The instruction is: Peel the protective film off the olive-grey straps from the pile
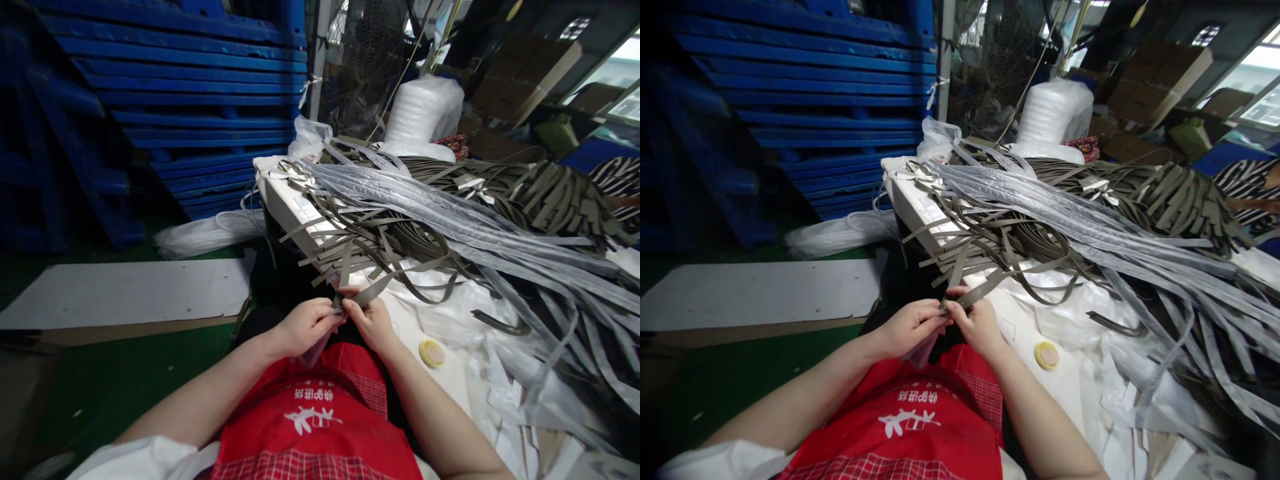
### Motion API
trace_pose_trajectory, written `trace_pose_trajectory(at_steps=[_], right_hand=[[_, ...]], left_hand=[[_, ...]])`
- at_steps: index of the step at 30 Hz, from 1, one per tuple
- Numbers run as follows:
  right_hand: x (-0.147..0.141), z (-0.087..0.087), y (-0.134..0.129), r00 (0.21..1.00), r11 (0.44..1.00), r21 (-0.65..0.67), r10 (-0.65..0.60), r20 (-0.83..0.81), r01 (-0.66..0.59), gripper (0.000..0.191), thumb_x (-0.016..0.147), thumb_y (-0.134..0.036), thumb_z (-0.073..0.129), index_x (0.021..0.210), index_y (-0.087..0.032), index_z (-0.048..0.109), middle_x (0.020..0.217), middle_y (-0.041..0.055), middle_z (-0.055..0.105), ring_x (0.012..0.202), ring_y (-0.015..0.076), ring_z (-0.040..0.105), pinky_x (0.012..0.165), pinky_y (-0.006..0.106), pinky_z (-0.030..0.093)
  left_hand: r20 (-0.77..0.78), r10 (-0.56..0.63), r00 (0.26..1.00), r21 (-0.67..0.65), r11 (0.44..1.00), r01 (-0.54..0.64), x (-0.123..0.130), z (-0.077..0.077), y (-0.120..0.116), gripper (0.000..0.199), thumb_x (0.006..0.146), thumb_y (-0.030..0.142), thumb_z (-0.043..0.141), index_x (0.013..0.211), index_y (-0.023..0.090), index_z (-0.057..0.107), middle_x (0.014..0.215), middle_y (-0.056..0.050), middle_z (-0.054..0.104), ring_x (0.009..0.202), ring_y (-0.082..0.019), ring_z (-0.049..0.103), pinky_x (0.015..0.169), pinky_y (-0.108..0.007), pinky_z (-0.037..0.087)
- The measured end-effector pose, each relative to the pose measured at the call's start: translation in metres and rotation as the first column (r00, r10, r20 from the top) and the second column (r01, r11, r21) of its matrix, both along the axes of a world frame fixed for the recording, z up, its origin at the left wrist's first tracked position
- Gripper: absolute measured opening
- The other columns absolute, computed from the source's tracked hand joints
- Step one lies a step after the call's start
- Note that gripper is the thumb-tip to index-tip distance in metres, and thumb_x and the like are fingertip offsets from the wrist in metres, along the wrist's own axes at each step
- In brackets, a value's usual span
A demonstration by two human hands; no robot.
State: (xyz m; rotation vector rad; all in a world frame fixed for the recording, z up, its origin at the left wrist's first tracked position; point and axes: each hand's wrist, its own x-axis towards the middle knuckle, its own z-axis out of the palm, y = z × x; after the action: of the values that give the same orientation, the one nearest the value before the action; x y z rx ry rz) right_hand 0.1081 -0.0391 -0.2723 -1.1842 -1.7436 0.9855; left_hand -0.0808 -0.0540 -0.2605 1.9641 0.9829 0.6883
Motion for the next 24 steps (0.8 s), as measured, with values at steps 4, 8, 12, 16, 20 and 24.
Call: trace_pose_trajectory(at_steps=[4,8,12,16,20,24], right_hand=[[0.003,-0.01,0.001,0.948,0.919,-0.381,-0.025,-0.318,-0.104,0.051,0.074,-0.051,0.074,0.111,-0.018,0.064,0.081,0.0028,0.068,0.058,0.0127,0.055,0.049,0.022,0.041],[-0.004,-0.015,-0.009,0.856,0.882,-0.445,-0.103,-0.507,-0.157,0.036,0.069,-0.045,0.078,0.09,-0.017,0.069,0.076,0.002,0.066,0.06,0.0119,0.055,0.05,0.021,0.042],[-0.009,-0.018,-0.013,0.819,0.933,-0.359,-0.205,-0.535,-0.001,0.034,0.065,-0.045,0.081,0.067,-0.016,0.062,0.065,-0.0007,0.061,0.043,0.0065,0.042,0.037,0.019,0.031],[-0.007,-0.019,-0.015,0.823,0.938,-0.343,-0.163,-0.544,-0.041,0.035,0.067,-0.047,0.079,0.065,-0.016,0.061,0.059,-0.002,0.059,0.033,0.0043,0.033,0.03,0.019,0.02],[-0.004,-0.017,-0.016,0.872,0.946,-0.321,-0.186,-0.454,0.035,0.034,0.072,-0.046,0.076,0.064,-0.017,0.06,0.055,-0.003,0.057,0.033,0.005,0.035,0.031,0.019,0.022],[-0.006,-0.017,-0.014,0.906,0.931,-0.274,-0.318,-0.28,0.243,0.038,0.072,-0.048,0.076,0.059,-0.018,0.056,0.044,-0.005,0.049,0.035,0.0076,0.039,0.034,0.021,0.027]], left_hand=[[-0.091,-0.058,0.994,0.066,0.996,0.064,-0.002,0.006,-0.004,0.024,0.095,0.025,0.051,0.091,0.018,0.074,0.089,-0.005,0.066,0.085,-0.017,0.061,0.079,-0.026,0.048],[-0.006,-0.025,1.0,-0.045,0.999,0.025,0.004,0.0,-0.014,0.007,0.085,0.022,0.065,0.089,0.018,0.07,0.102,-0.006,0.067,0.095,-0.02,0.062,0.089,-0.031,0.049],[0.248,0.254,0.935,-0.323,0.932,-0.167,0.006,-0.015,-0.02,0.042,0.073,0.021,0.076,0.11,0.019,0.056,0.119,-0.008,0.059,0.086,-0.017,0.065,0.08,-0.033,0.054],[0.262,0.171,0.95,-0.582,0.813,0.014,0.001,-0.026,-0.017,0.051,0.073,0.038,0.078,0.11,0.016,0.052,0.097,-0.006,0.065,0.075,-0.016,0.066,0.068,-0.029,0.053],[0.393,-0.091,0.915,-0.734,0.568,0.372,-0.004,-0.032,-0.015,0.057,0.081,0.068,0.059,0.101,0.015,0.053,0.077,-0.005,0.067,0.061,-0.016,0.066,0.055,-0.025,0.049],[0.431,-0.021,0.902,-0.755,0.54,0.373,0.003,-0.035,-0.015,0.058,0.085,0.072,0.05,0.102,0.017,0.051,0.066,0.001,0.063,0.045,-0.011,0.058,0.042,-0.018,0.04]])
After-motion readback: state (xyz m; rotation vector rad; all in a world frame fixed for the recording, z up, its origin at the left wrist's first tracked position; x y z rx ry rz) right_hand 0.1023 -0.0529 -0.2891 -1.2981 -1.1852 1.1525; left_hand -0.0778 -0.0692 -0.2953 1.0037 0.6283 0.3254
